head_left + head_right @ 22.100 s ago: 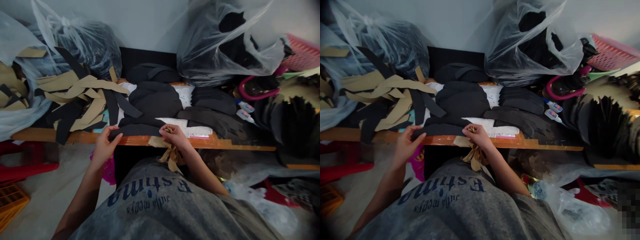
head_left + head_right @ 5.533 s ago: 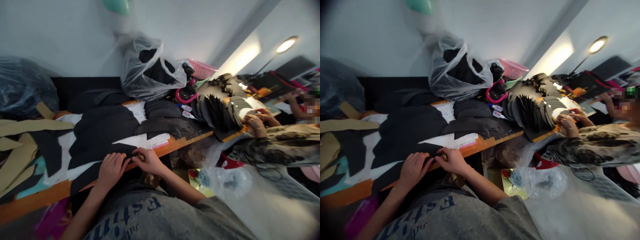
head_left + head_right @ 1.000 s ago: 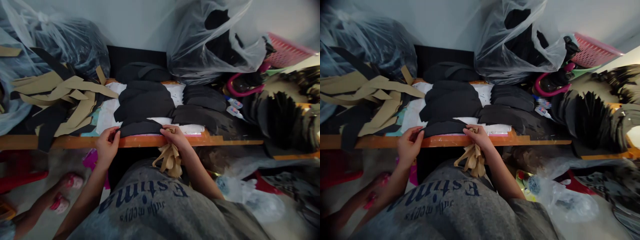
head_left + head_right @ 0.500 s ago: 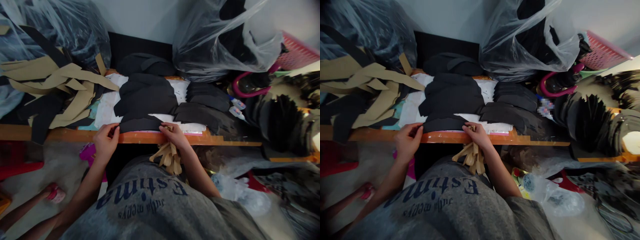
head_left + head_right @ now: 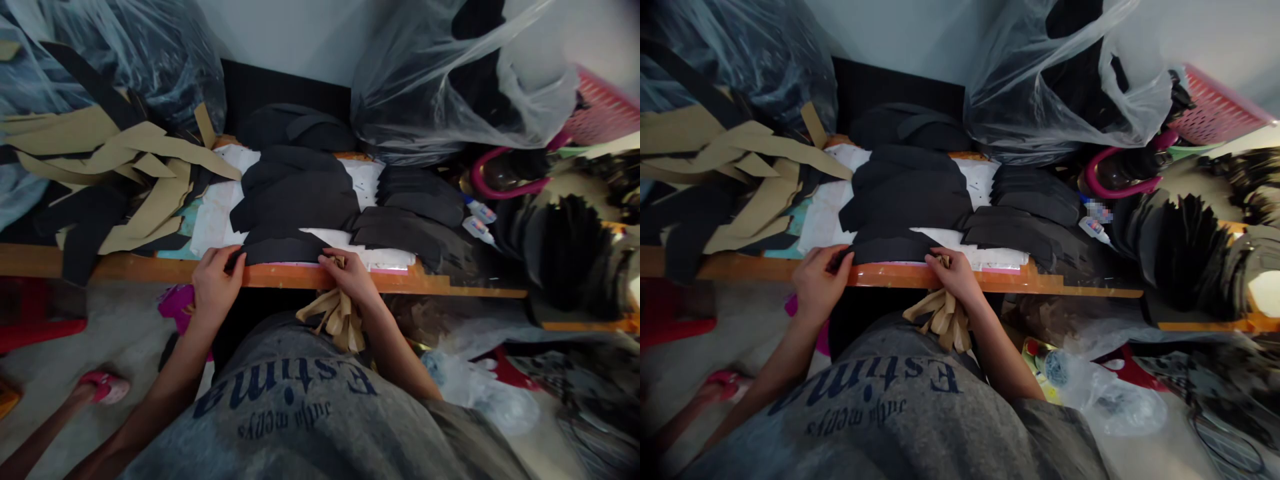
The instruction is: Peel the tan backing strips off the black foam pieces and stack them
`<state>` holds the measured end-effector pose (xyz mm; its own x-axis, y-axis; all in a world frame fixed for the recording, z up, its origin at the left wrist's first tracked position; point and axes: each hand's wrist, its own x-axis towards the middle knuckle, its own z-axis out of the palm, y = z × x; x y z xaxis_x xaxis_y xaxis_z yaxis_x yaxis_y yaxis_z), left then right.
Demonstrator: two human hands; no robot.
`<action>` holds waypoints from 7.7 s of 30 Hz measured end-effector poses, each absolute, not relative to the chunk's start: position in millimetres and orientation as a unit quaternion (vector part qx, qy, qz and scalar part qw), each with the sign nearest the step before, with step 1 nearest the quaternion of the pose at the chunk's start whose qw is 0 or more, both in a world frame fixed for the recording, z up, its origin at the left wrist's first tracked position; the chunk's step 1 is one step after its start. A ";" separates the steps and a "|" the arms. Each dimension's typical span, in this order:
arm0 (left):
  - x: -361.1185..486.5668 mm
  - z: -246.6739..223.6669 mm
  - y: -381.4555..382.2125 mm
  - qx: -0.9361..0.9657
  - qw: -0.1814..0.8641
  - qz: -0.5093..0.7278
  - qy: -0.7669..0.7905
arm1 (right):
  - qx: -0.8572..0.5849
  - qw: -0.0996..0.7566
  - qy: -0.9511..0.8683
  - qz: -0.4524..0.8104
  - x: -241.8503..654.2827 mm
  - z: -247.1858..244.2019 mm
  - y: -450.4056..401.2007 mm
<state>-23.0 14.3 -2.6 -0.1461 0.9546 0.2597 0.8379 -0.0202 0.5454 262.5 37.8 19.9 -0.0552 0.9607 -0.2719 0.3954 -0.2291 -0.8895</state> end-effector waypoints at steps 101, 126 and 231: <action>46.3 -10.8 34.5 0.854 0.040 0.226 0.467 | -0.655 0.114 -0.692 0.281 267.7 39.2 36.1; -172.5 27.4 3.7 0.500 -0.183 0.320 0.784 | -0.715 0.301 -0.616 0.135 352.4 75.1 35.5; -9.1 -8.7 21.2 0.636 0.137 0.417 0.635 | -0.691 0.285 -0.591 0.304 271.4 20.6 37.3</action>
